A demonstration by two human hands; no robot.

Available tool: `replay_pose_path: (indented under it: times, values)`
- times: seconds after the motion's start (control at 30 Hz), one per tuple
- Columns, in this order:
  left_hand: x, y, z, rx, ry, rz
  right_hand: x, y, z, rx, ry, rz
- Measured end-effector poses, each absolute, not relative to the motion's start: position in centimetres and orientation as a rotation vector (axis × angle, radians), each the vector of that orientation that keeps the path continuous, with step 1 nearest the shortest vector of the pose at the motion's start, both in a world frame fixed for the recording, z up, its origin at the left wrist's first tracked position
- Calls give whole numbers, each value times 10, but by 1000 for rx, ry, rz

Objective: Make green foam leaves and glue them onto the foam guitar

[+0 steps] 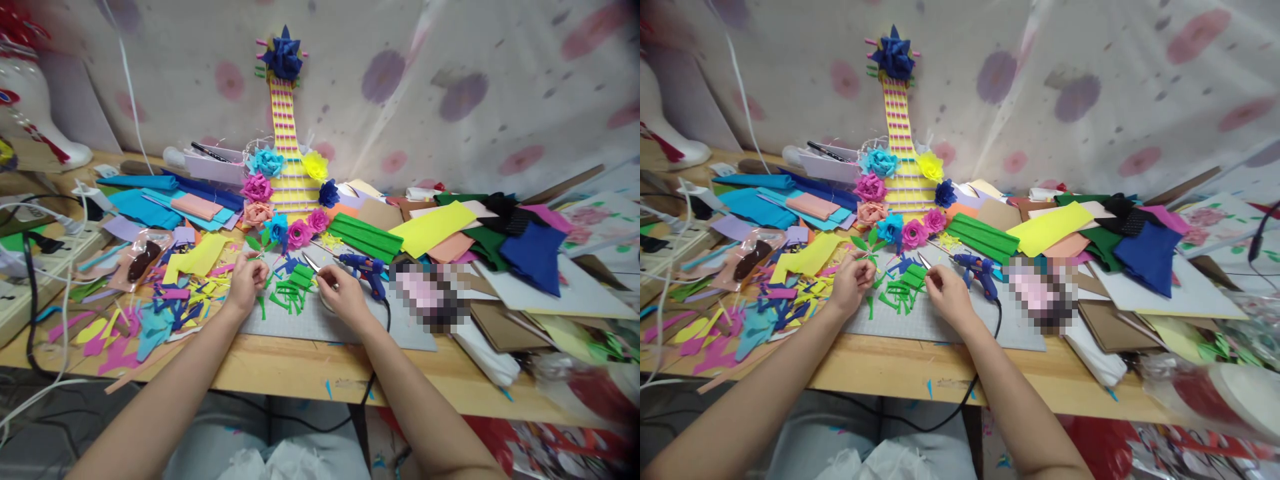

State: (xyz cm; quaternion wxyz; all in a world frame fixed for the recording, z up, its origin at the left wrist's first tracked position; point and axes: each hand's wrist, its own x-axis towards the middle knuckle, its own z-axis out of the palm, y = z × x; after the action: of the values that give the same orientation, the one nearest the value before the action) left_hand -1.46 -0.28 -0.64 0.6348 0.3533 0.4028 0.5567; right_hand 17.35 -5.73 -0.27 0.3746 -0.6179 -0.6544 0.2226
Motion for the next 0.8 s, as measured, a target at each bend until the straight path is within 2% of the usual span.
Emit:
replay_pose_path:
  times: [0.17, 0.37, 0.5, 0.8]
  values:
    - [-19, -7, 4, 714, 725, 1112, 168, -52, -10, -1466, -1429, 882]
    - [-14, -10, 6, 774, 714, 1108, 124, -40, -12, -1221, -807, 1322]
    - [-10, -13, 5, 855, 737, 1152, 90, -34, -6, -1058, -705, 1344]
    - [-12, -9, 1, 859, 732, 1179, 74, -17, -2, -986, -690, 1279]
